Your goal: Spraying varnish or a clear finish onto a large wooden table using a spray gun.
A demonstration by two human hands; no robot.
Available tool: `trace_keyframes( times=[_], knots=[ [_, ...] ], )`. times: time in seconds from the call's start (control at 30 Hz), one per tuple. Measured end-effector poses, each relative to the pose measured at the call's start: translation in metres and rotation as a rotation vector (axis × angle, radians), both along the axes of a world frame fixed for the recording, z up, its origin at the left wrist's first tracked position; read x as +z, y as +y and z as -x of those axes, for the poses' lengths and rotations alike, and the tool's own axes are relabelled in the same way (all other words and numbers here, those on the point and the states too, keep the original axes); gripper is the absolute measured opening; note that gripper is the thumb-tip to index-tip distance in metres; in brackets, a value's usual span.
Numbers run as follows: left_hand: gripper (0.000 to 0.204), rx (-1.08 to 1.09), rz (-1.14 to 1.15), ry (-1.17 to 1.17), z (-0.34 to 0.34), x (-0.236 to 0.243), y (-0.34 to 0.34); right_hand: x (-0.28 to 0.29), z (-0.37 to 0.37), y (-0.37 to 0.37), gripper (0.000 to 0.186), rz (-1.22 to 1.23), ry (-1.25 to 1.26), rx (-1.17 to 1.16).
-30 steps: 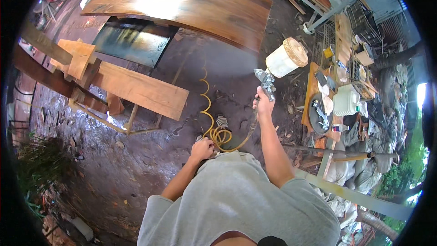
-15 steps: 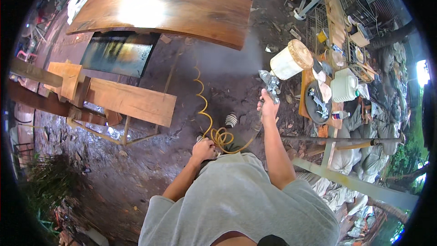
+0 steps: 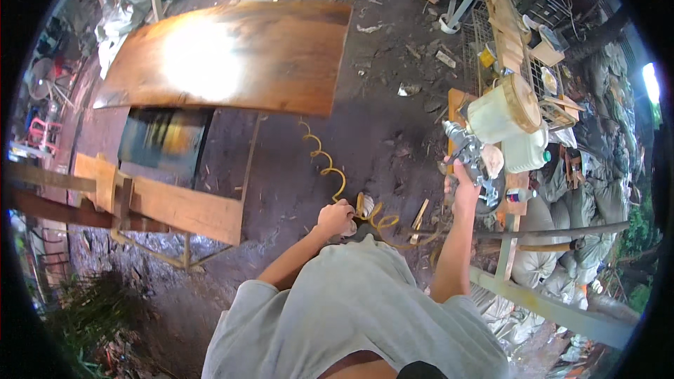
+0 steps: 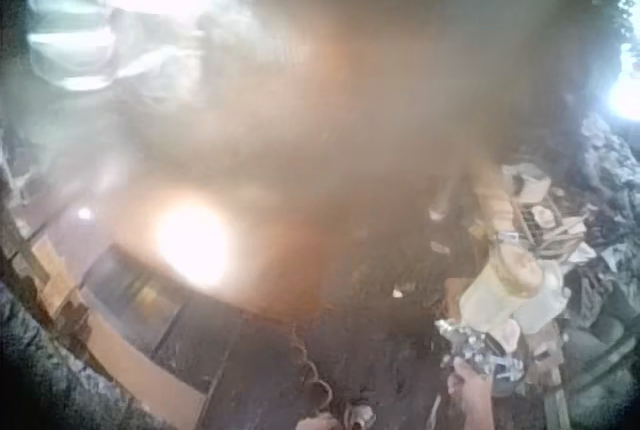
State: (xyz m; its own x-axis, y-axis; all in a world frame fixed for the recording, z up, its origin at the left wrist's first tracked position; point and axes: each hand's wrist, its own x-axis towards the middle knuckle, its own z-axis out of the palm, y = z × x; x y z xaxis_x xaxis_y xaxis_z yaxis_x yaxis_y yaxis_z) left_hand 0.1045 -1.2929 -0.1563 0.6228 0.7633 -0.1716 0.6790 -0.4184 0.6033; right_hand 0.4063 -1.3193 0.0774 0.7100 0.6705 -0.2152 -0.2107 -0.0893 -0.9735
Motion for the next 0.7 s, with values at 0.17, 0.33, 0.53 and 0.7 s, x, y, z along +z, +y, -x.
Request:
trace_keyframes(
  times=[0.17,0.33,0.53,0.7],
  knots=[
    [0.019,-0.101,-0.037,-0.016,-0.129,0.017,0.073,0.009,-0.081,0.018,0.025,0.000,0.015,0.094],
    [0.016,-0.044,-0.096,-0.059,-0.228,0.018,0.170,0.004,-0.152,0.079,0.026,-0.024,0.037,0.123],
    [0.017,-0.060,-0.151,0.028,-0.332,0.007,0.303,0.003,-0.219,0.198,0.030,-0.064,0.024,0.131],
    [0.021,-0.033,-0.059,0.160,-0.405,-0.034,0.448,-0.008,-0.287,0.336,0.036,-0.070,-0.013,0.203]
  ],
)
